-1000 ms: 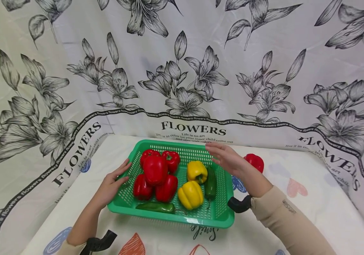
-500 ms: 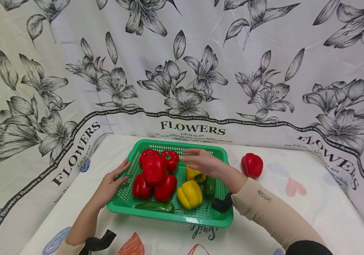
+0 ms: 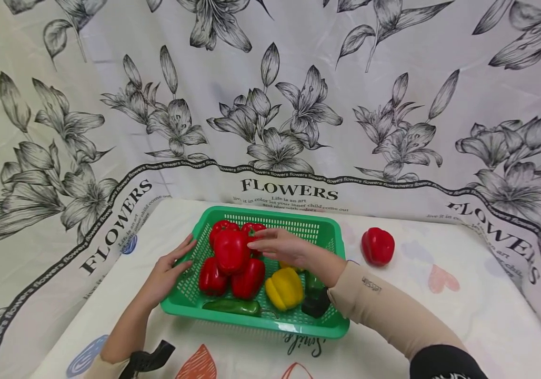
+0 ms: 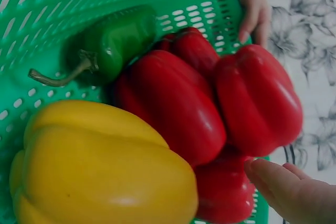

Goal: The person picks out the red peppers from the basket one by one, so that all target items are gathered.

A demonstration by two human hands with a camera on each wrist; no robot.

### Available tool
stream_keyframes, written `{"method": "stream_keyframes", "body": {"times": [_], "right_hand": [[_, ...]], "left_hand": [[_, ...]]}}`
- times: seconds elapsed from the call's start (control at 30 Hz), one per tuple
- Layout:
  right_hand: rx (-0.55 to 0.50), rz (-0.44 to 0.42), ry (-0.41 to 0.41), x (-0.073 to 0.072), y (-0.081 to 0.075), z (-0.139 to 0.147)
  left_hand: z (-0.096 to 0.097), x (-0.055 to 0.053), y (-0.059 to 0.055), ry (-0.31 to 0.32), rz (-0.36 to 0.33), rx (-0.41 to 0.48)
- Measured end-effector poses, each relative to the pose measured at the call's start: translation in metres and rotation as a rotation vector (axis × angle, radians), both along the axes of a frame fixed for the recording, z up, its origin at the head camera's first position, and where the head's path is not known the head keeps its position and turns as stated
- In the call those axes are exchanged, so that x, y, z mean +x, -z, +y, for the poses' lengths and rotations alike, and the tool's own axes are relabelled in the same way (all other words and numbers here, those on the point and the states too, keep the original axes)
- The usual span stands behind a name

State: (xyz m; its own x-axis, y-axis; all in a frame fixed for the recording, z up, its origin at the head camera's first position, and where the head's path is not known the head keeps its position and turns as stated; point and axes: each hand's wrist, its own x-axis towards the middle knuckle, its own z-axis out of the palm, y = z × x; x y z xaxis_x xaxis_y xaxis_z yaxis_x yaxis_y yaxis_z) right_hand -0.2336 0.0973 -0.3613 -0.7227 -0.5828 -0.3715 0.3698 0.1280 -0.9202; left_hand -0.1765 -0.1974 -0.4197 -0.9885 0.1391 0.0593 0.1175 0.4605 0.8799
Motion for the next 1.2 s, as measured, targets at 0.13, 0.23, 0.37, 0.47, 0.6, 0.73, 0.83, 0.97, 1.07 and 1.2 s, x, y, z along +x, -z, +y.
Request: {"method": "stream_keyframes", "body": {"times": [0.13,0.23,0.37,0.47,0.6,0.73,0.83,0.97,1.07,1.2], "right_hand": [[0.038,-0.013,0.017,0.002,0.003,-0.008],[0.061,-0.022,0.029,0.002,0.004,-0.012],[0.081,-0.039,0.046,0.0,0.003,-0.016],[0.097,-0.046,0.053,-0.001,0.002,-0.02],[0.112,-0.055,0.07,-0.002,0.004,-0.024],[0.113,-0.069,0.096,-0.003,0.007,-0.029],[0.111,-0.078,0.105,-0.004,0.007,-0.034],[0.107,-0.095,0.108,-0.005,0.007,-0.038],[0.101,-0.107,0.107,-0.006,0.008,-0.041],[0.095,-0.114,0.097,-0.007,0.009,-0.044]], "left_hand": [[0.001,-0.001,0.0,-0.001,-0.003,0.006],[0.001,-0.001,0.0,0.001,-0.001,0.009],[0.001,-0.002,0.0,0.005,0.002,0.015],[0.001,-0.003,0.0,0.006,0.004,0.014],[0.001,-0.003,0.0,0.007,0.008,0.007],[0.001,-0.004,0.0,0.009,0.011,0.002],[0.001,-0.003,-0.001,0.001,0.009,0.002],[0.0,-0.002,-0.001,-0.003,0.005,0.007],[0.0,-0.002,-0.001,-0.001,-0.001,0.015],[0.0,-0.002,-0.001,-0.003,-0.005,0.02]]}}
